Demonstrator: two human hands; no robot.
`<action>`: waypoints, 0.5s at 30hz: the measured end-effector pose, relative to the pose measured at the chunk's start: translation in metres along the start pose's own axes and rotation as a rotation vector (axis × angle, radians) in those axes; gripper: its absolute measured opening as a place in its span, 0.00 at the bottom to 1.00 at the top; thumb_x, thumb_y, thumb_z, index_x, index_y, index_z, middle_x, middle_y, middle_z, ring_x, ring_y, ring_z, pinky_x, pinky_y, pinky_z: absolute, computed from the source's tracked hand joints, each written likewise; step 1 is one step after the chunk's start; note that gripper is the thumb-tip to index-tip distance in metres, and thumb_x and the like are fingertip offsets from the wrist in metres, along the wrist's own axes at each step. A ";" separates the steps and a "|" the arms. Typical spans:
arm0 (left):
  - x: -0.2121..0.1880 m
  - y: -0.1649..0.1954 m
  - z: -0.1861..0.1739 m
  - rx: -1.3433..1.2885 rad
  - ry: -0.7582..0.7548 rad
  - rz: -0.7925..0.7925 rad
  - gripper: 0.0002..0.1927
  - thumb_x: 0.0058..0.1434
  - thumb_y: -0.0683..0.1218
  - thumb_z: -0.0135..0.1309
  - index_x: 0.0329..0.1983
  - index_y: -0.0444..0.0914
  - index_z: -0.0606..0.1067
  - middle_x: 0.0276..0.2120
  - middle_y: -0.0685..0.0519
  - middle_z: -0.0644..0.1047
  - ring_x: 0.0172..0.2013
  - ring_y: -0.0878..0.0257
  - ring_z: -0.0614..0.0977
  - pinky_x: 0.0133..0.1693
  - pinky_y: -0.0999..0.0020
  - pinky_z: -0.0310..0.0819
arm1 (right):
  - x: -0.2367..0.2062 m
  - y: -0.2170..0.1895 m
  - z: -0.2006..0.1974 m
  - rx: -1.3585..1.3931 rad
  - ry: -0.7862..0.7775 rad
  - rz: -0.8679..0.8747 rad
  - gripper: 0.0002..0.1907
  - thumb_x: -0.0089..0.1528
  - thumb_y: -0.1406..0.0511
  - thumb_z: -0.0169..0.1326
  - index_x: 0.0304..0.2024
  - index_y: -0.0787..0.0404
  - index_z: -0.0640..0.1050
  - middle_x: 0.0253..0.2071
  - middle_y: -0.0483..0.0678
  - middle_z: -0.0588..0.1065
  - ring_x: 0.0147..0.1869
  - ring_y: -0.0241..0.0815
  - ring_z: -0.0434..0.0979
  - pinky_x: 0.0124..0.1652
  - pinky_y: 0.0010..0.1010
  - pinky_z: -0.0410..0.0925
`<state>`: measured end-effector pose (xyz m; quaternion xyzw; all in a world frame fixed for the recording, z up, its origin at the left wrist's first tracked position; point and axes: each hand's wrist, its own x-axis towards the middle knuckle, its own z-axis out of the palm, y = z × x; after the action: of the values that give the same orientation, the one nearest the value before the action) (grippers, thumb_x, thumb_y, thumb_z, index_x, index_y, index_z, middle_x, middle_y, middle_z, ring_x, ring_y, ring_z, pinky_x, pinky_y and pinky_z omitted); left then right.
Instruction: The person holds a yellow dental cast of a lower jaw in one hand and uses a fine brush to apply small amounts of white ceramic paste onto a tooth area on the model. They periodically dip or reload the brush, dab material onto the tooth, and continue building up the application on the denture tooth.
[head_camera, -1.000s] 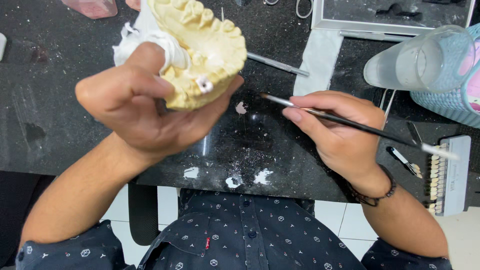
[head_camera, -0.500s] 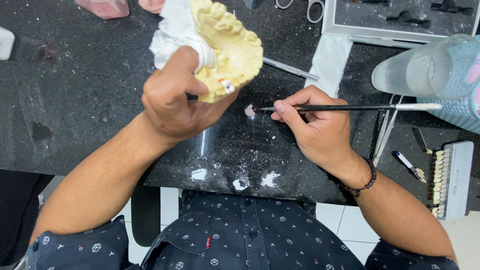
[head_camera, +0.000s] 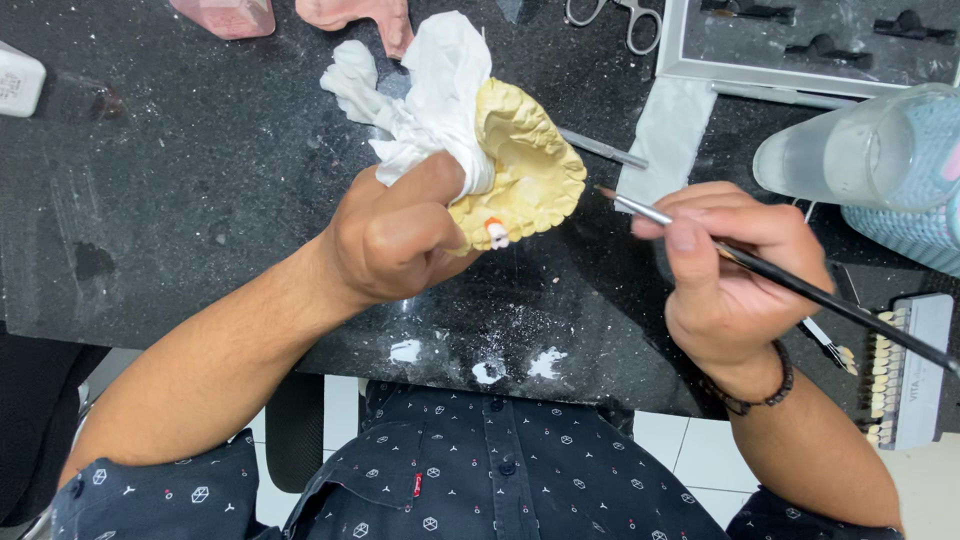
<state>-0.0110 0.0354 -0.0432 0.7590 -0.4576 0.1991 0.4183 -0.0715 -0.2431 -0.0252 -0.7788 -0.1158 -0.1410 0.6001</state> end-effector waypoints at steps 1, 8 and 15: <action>-0.001 0.001 0.000 -0.008 -0.012 -0.005 0.23 0.62 0.38 0.71 0.27 0.37 0.64 0.37 0.44 0.76 0.34 0.51 0.83 0.31 0.60 0.77 | 0.000 -0.003 -0.002 -0.008 0.022 -0.029 0.08 0.70 0.70 0.54 0.43 0.69 0.69 0.37 0.57 0.79 0.38 0.41 0.82 0.39 0.24 0.75; 0.000 0.004 0.003 -0.047 -0.026 -0.042 0.24 0.62 0.38 0.71 0.28 0.38 0.63 0.37 0.45 0.75 0.31 0.55 0.82 0.27 0.63 0.74 | 0.000 0.001 0.002 -0.016 -0.192 0.060 0.08 0.74 0.72 0.57 0.46 0.71 0.71 0.40 0.62 0.80 0.41 0.47 0.84 0.43 0.31 0.78; 0.003 0.004 0.006 -0.094 0.005 0.060 0.28 0.60 0.40 0.72 0.41 0.33 0.59 0.37 0.42 0.75 0.26 0.58 0.80 0.21 0.66 0.69 | -0.002 -0.001 -0.001 0.363 -0.079 0.230 0.17 0.76 0.60 0.50 0.58 0.68 0.71 0.53 0.57 0.79 0.57 0.45 0.83 0.57 0.34 0.80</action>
<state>-0.0131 0.0282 -0.0429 0.7239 -0.4878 0.1917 0.4486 -0.0743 -0.2437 -0.0245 -0.6710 -0.0732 -0.0178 0.7376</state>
